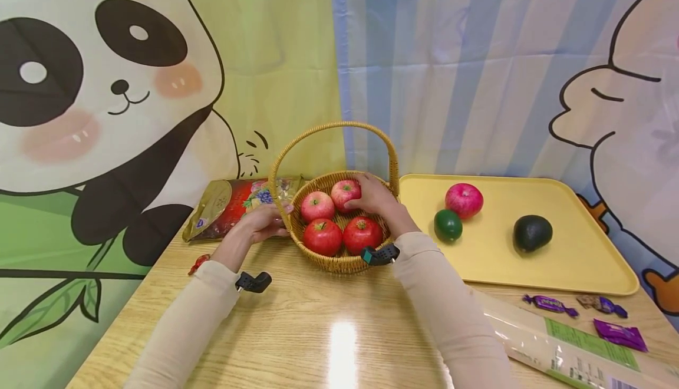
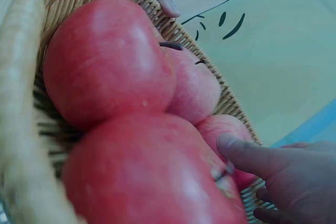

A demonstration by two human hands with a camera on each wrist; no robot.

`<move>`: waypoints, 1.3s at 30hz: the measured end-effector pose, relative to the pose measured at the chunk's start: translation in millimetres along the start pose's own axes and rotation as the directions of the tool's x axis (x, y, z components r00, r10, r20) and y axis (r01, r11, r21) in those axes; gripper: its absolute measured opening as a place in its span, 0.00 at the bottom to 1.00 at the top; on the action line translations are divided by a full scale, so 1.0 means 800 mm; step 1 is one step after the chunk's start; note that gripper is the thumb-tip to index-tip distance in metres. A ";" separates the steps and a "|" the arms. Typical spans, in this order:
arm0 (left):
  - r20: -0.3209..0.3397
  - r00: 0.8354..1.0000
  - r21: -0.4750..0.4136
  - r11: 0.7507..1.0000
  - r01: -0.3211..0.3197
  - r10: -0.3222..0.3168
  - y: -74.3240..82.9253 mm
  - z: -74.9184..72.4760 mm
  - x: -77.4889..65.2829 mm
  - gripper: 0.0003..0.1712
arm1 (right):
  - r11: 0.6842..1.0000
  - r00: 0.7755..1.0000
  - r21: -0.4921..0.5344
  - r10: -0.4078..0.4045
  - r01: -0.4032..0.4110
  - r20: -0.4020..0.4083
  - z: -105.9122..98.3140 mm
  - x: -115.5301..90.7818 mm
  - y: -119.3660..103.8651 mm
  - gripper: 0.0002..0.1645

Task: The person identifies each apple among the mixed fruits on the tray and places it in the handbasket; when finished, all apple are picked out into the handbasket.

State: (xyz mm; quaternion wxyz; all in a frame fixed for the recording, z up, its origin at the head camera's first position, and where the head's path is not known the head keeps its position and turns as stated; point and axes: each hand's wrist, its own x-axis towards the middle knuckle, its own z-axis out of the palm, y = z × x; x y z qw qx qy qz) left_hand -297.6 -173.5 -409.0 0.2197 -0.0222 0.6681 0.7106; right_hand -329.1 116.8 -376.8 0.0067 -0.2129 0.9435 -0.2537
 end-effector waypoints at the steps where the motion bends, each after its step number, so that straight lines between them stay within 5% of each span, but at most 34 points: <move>1: -0.002 1.000 0.000 1.000 -0.001 0.001 0.000 0.000 0.000 0.23 | 1.000 1.000 -0.008 -0.009 0.009 0.001 -0.004 -0.003 0.001 0.49; 12: -0.001 1.000 -0.010 1.000 0.003 -0.003 0.000 0.001 -0.002 0.22 | 0.968 0.967 -0.059 -0.246 0.243 -0.066 -0.047 -0.056 0.016 0.40; 23: 0.000 1.000 -0.022 1.000 0.013 -0.013 -0.004 0.001 0.002 0.22 | 0.959 0.952 -0.067 -0.283 0.276 -0.117 -0.094 -0.131 0.044 0.40; 32: 0.002 1.000 -0.008 1.000 0.009 -0.009 -0.001 0.001 -0.001 0.22 | 0.979 0.963 -0.143 -0.173 0.145 -0.208 -0.124 -0.176 0.115 0.40; 39: 0.015 1.000 -0.004 1.000 0.004 -0.004 0.000 0.002 -0.001 0.23 | 0.987 0.971 -0.150 -0.088 0.055 -0.220 -0.138 -0.187 0.164 0.42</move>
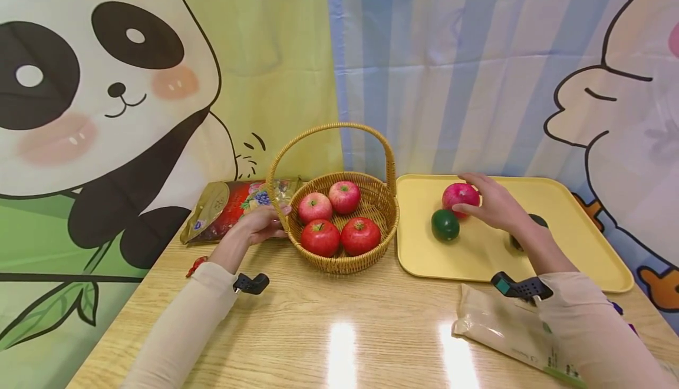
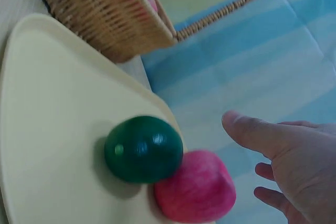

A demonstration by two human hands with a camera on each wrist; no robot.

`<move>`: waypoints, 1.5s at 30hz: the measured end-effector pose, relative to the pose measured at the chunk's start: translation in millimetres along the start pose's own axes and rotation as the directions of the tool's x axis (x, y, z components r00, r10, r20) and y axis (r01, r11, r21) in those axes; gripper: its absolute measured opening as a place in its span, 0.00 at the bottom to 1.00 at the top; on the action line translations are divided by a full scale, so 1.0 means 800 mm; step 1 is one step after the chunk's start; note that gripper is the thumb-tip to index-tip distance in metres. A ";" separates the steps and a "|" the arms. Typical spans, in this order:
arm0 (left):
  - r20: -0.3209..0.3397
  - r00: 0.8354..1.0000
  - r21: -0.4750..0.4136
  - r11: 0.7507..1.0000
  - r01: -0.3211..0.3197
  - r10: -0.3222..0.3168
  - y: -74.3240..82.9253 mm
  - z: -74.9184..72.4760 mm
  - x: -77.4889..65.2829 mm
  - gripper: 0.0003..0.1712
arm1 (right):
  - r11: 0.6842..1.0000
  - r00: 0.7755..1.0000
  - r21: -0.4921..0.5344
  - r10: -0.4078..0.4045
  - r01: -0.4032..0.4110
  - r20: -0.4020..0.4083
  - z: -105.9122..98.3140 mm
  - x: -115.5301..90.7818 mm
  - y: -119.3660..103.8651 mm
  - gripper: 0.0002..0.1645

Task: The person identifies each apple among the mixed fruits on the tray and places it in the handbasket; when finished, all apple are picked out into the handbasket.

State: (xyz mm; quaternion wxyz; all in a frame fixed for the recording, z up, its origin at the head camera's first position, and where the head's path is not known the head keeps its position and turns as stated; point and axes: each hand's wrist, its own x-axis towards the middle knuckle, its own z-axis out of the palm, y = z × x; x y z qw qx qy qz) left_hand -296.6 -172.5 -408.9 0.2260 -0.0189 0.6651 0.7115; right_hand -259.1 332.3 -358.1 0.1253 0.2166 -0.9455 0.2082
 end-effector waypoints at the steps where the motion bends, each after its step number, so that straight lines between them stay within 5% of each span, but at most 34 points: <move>1: -0.002 1.000 -0.001 1.000 -0.001 0.001 0.000 0.000 0.000 0.23 | 1.000 1.000 0.005 0.010 -0.010 0.003 0.001 0.000 0.006 0.43; 19: 0.017 1.000 -0.010 1.000 -0.010 0.010 0.002 0.000 -0.003 0.24 | 0.959 0.961 0.160 0.205 -0.236 0.186 0.032 0.001 0.077 0.52; 36: -0.016 1.000 -0.021 1.000 0.005 -0.005 0.001 0.002 0.000 0.23 | 0.940 0.939 0.157 0.264 -0.302 0.222 0.043 0.004 0.075 0.57; 45: -0.006 1.000 -0.017 1.000 -0.001 0.001 0.002 0.002 -0.001 0.21 | 0.947 0.951 0.149 0.260 -0.285 0.166 0.037 0.002 0.073 0.55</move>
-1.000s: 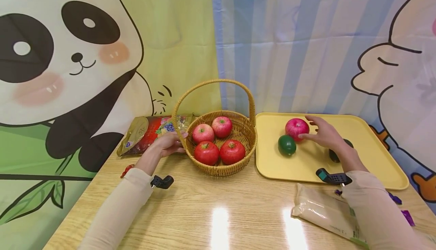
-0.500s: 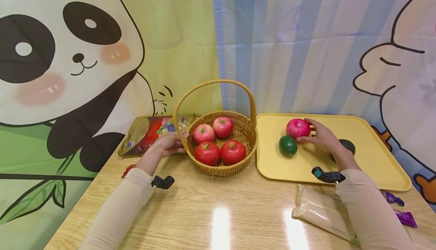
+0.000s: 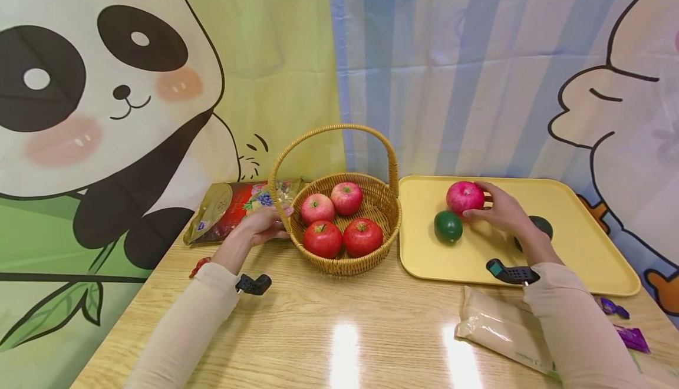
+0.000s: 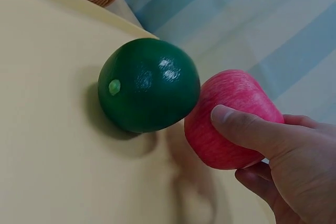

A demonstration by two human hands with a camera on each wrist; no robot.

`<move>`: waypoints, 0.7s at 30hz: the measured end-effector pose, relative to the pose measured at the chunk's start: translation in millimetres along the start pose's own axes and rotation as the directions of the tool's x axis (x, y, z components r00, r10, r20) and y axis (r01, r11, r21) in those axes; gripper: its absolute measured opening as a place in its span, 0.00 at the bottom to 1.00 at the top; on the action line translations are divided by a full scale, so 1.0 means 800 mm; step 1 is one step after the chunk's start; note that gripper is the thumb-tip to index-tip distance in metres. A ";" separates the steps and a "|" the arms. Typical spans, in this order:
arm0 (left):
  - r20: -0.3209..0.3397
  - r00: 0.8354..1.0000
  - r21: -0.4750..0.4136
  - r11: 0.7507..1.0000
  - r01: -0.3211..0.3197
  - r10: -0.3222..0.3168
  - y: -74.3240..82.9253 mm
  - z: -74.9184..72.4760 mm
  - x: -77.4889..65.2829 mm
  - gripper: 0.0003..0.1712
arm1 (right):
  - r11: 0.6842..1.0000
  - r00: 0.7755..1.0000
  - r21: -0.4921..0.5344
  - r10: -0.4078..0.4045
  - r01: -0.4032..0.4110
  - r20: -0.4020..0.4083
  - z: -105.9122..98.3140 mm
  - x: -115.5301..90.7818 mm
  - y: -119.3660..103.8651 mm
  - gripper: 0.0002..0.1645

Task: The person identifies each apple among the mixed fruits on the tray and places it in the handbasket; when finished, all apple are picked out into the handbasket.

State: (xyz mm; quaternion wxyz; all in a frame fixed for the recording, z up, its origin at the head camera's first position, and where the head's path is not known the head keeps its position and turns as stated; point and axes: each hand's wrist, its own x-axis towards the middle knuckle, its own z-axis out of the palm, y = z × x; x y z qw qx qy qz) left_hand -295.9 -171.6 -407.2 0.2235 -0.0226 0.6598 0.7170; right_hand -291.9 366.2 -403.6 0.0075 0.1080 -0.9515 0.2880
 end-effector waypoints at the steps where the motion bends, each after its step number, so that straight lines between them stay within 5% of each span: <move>1: 0.001 1.000 0.001 1.000 -0.001 0.001 0.000 0.000 0.000 0.21 | 1.000 1.000 0.002 -0.003 0.003 -0.004 -0.002 0.000 -0.002 0.55; 11: -0.003 1.000 0.002 1.000 0.010 -0.010 0.000 0.000 -0.001 0.24 | 0.998 0.998 0.025 -0.058 0.059 -0.040 -0.027 -0.009 -0.037 0.52; 21: 0.017 1.000 0.006 1.000 0.002 -0.002 0.001 0.000 -0.002 0.24 | 0.965 0.968 0.072 -0.250 0.251 -0.029 -0.029 -0.015 -0.099 0.51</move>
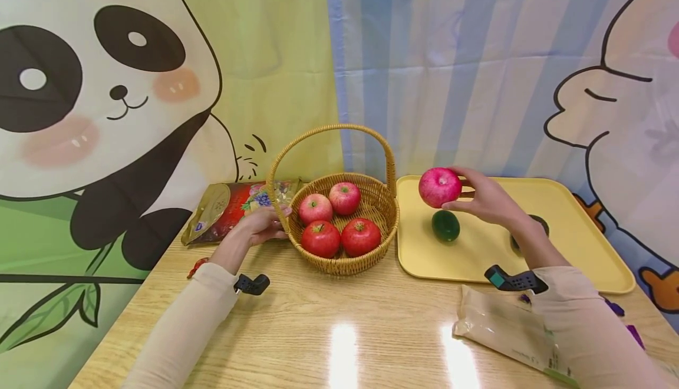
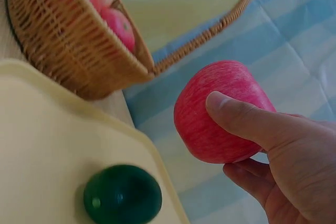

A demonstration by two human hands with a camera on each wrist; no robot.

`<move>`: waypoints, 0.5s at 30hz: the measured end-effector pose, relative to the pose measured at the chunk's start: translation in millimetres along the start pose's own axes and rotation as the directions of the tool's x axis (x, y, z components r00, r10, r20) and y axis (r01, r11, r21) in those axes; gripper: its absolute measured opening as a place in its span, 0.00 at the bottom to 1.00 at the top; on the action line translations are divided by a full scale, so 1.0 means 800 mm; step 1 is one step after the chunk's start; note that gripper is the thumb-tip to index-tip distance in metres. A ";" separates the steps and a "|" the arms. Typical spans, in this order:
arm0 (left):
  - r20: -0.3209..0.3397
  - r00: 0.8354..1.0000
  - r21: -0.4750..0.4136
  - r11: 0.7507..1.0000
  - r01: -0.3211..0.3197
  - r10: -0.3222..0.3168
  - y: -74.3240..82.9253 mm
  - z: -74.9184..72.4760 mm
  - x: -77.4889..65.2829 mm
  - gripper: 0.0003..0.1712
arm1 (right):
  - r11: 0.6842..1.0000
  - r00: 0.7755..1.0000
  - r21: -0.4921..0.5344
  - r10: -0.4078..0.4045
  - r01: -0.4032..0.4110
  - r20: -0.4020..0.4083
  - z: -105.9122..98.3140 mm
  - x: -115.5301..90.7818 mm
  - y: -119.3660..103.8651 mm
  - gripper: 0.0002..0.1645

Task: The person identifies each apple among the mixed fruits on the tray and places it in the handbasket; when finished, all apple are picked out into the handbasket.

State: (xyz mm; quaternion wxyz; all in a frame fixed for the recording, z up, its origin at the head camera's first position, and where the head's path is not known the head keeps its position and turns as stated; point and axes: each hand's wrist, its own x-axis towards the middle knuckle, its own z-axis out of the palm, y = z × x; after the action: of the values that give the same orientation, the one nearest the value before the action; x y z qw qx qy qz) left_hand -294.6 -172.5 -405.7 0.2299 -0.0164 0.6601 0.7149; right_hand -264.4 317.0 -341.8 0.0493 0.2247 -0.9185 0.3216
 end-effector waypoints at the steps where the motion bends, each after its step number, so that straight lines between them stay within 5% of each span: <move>1: -0.001 1.000 0.000 1.000 0.000 0.000 0.000 0.000 0.000 0.24 | 1.000 1.000 0.008 -0.015 0.015 0.005 0.002 0.001 -0.006 0.51; 15: -0.003 1.000 -0.015 1.000 -0.008 0.008 0.000 0.000 -0.001 0.19 | 0.981 0.982 0.105 -0.174 0.165 0.080 0.049 0.035 -0.055 0.49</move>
State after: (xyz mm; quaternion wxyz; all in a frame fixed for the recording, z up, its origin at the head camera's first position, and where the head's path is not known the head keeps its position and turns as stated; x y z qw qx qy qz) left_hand -294.0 -172.7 -405.4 0.2260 -0.0168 0.6551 0.7207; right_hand -267.8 251.6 -340.9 0.0248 0.3183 -0.8805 0.3505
